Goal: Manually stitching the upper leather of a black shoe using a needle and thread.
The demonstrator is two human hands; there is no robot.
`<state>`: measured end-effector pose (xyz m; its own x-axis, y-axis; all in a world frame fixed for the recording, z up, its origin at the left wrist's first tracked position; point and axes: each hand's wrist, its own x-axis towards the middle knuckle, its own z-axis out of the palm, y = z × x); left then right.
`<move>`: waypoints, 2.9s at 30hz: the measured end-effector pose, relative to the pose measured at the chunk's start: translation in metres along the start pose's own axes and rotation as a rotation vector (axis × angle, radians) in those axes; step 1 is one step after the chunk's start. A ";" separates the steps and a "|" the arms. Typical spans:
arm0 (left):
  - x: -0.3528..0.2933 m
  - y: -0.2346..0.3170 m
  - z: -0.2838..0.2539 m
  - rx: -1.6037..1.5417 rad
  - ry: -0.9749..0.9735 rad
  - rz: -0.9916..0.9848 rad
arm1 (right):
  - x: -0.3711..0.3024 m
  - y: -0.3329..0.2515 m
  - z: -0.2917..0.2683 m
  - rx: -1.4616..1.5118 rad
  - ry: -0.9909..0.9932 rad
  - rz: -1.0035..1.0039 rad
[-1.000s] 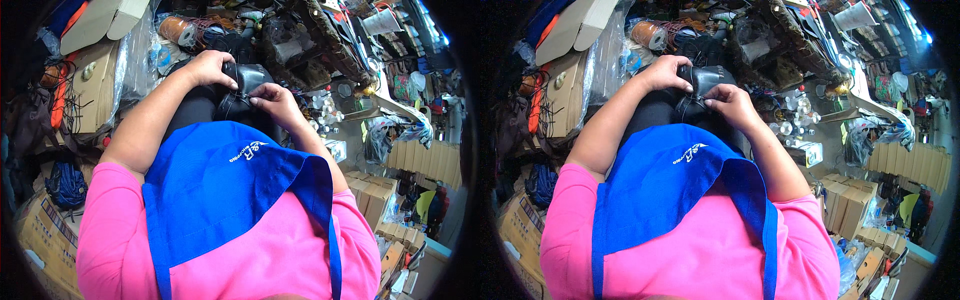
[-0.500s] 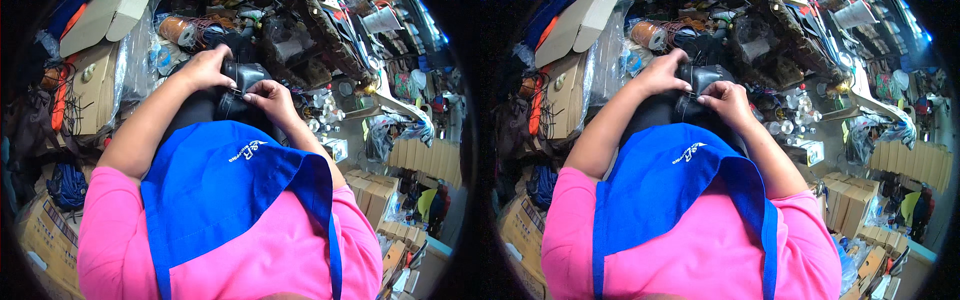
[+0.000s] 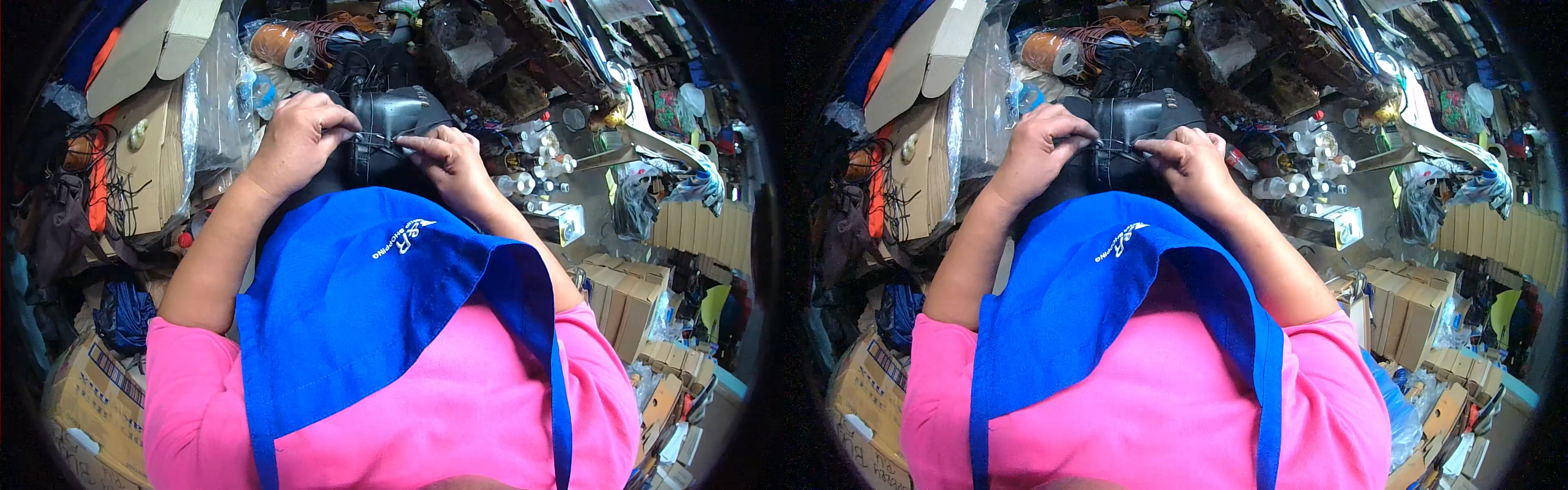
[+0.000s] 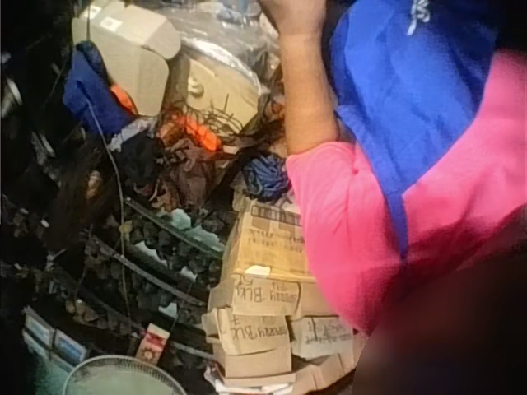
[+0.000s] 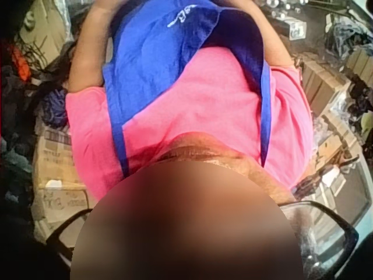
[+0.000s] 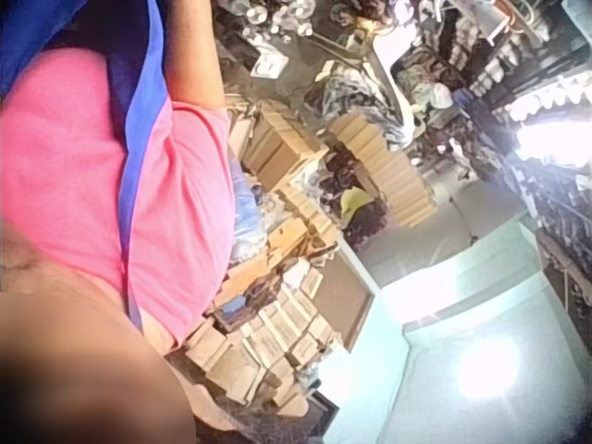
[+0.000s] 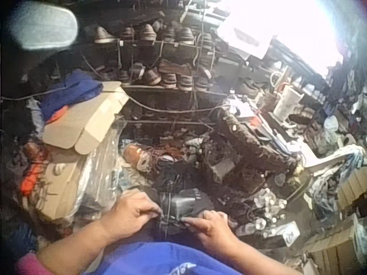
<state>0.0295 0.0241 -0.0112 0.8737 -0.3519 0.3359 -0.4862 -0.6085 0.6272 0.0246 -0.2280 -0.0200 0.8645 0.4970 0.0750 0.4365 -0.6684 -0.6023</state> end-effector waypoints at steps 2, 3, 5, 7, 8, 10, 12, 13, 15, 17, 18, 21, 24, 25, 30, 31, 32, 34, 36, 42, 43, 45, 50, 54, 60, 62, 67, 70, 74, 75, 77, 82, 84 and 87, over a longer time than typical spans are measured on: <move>0.003 0.001 0.002 -0.040 -0.019 0.002 | 0.002 0.006 0.000 0.147 -0.054 0.098; 0.004 0.001 0.002 -0.081 -0.039 -0.012 | 0.005 0.009 0.000 0.149 -0.051 0.099; 0.006 0.001 0.004 -0.085 -0.058 -0.008 | 0.012 0.015 -0.001 0.302 -0.085 0.136; 0.007 0.001 0.005 -0.090 -0.075 -0.007 | 0.018 0.018 0.000 0.286 -0.093 0.111; 0.008 0.000 0.005 -0.100 -0.089 -0.023 | 0.021 0.019 0.000 0.274 -0.085 0.081; 0.008 0.000 0.004 -0.109 -0.103 -0.040 | 0.023 0.019 0.001 0.264 -0.078 0.049; 0.009 -0.001 0.003 -0.102 -0.104 0.006 | 0.025 0.019 0.000 0.319 -0.091 0.082; 0.010 -0.001 0.003 -0.093 -0.102 -0.003 | 0.025 0.019 0.000 0.319 -0.091 0.081; 0.011 0.000 0.002 -0.054 -0.098 0.046 | 0.026 0.020 0.000 0.322 -0.114 0.111; 0.012 0.001 0.003 -0.033 -0.092 0.066 | 0.027 0.022 0.000 0.324 -0.140 0.119; 0.013 0.003 0.004 -0.016 -0.098 0.069 | 0.027 0.023 0.001 0.316 -0.138 0.129; 0.011 0.003 0.006 0.038 -0.106 0.193 | 0.027 0.025 0.001 0.312 -0.139 0.075; 0.006 -0.003 0.005 0.021 -0.098 0.199 | 0.025 0.028 0.000 0.324 -0.185 0.094; 0.004 -0.007 0.004 -0.012 -0.099 0.186 | 0.024 0.028 0.000 0.334 -0.177 0.066; 0.009 -0.027 0.005 -0.321 -0.260 -0.124 | 0.028 0.030 0.005 0.372 -0.182 0.039; 0.013 -0.030 0.007 -0.404 -0.328 -0.207 | 0.030 0.030 0.007 0.370 -0.192 0.032; 0.018 -0.033 0.010 -0.418 -0.355 -0.209 | 0.032 0.030 0.008 0.403 -0.172 0.039; 0.025 -0.035 0.013 -0.466 -0.362 -0.157 | 0.034 0.028 0.007 0.433 -0.151 0.041; 0.026 -0.036 0.014 -0.433 -0.375 -0.127 | 0.033 0.027 0.003 0.323 -0.194 0.071; 0.012 -0.028 0.014 -0.444 -0.359 -0.254 | 0.019 0.018 -0.001 0.502 -0.199 0.245; 0.011 -0.027 0.017 -0.589 -0.326 -0.266 | 0.018 0.017 0.002 0.565 -0.165 0.268; 0.010 -0.023 0.022 -0.575 -0.313 -0.368 | 0.017 0.017 0.010 0.386 -0.092 0.197; 0.008 -0.015 0.031 -0.443 -0.230 -0.441 | 0.013 0.015 0.024 0.220 0.030 0.122; 0.008 -0.012 0.035 -0.368 -0.217 -0.443 | 0.013 0.011 0.030 0.102 0.141 0.075; 0.018 -0.014 0.039 -0.509 -0.178 -0.425 | 0.032 0.016 0.033 0.486 0.023 0.323; 0.018 -0.016 0.033 -0.308 -0.130 -0.302 | 0.035 0.020 0.027 0.542 -0.032 0.344; 0.016 -0.014 0.001 -0.182 -0.157 -0.274 | 0.028 0.018 0.000 0.541 0.000 0.199; 0.018 -0.002 -0.001 0.073 -0.237 0.000 | 0.027 0.004 -0.011 0.164 -0.113 0.131; 0.018 0.016 0.006 0.373 -0.426 0.096 | 0.034 -0.018 -0.011 -0.413 -0.265 -0.188; 0.017 0.018 0.007 0.401 -0.484 0.040 | 0.036 -0.023 -0.009 -0.463 -0.310 -0.193; 0.015 0.020 0.010 0.396 -0.458 0.105 | 0.037 -0.026 -0.005 -0.523 -0.325 -0.160; 0.007 0.004 0.007 0.335 -0.437 0.153 | 0.030 -0.006 -0.008 -0.463 -0.292 -0.230; -0.001 -0.007 -0.006 0.353 -0.522 0.154 | 0.023 0.010 -0.016 -0.486 -0.292 -0.245; -0.023 -0.024 -0.052 0.379 -0.318 0.072 | 0.007 0.033 -0.038 -0.539 -0.194 -0.219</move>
<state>0.0217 0.0836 0.0022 0.8181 -0.5662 0.1008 -0.5685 -0.7695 0.2912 0.0545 -0.2683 -0.0090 0.7017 0.7120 -0.0246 0.7070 -0.7002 -0.0989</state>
